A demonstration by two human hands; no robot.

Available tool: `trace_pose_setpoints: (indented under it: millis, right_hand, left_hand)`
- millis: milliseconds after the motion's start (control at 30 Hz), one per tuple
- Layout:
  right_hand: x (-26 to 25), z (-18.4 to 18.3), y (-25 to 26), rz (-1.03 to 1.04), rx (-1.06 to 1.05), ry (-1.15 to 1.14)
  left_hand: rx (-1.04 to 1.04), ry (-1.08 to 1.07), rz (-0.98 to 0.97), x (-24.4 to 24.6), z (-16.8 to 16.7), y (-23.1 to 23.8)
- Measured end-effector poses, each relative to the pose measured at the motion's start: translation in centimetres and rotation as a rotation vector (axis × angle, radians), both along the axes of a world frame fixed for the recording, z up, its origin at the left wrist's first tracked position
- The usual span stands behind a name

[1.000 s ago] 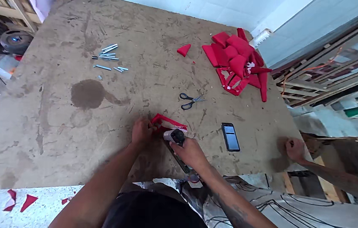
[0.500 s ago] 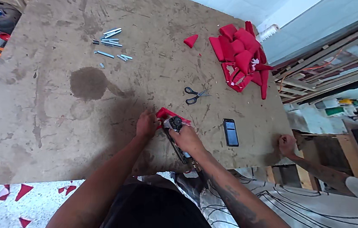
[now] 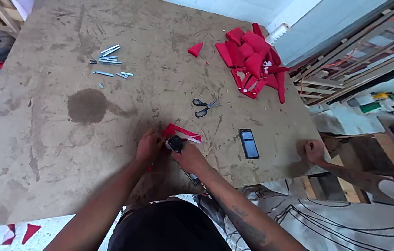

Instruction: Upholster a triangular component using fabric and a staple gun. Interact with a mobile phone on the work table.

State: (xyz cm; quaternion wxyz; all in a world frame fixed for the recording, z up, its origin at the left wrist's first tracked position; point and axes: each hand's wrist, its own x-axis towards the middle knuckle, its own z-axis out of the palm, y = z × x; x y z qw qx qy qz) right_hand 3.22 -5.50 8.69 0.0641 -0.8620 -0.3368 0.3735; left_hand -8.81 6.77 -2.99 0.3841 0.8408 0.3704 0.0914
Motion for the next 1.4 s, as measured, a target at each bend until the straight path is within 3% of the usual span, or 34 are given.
trace_pose_setpoints:
  millis: [100,300,700,1000,1400]
  right_hand:
    - [0.3,0.0,-0.2,0.020,0.002,0.041]
    - [1.0,0.4,-0.7,0.050,-0.005,0.050]
    - [2.0,-0.6,-1.9,0.098,0.091,0.064]
    - [1.3,-0.4,-1.1,0.114,0.058,0.074]
    - [-1.9,-0.1,-0.1,0.143,-0.004,0.073]
  left_hand:
    - [0.146,0.009,0.021,-3.4,1.0,-3.0]
    - [0.322,-0.084,0.120,-5.1,-1.6,-6.4]
    - [-0.145,0.033,0.493,-4.3,1.0,-5.3]
    - [-0.236,0.162,0.335,-5.1,1.4,-2.0]
    - [-0.275,0.149,0.251,-5.9,0.4,-0.9]
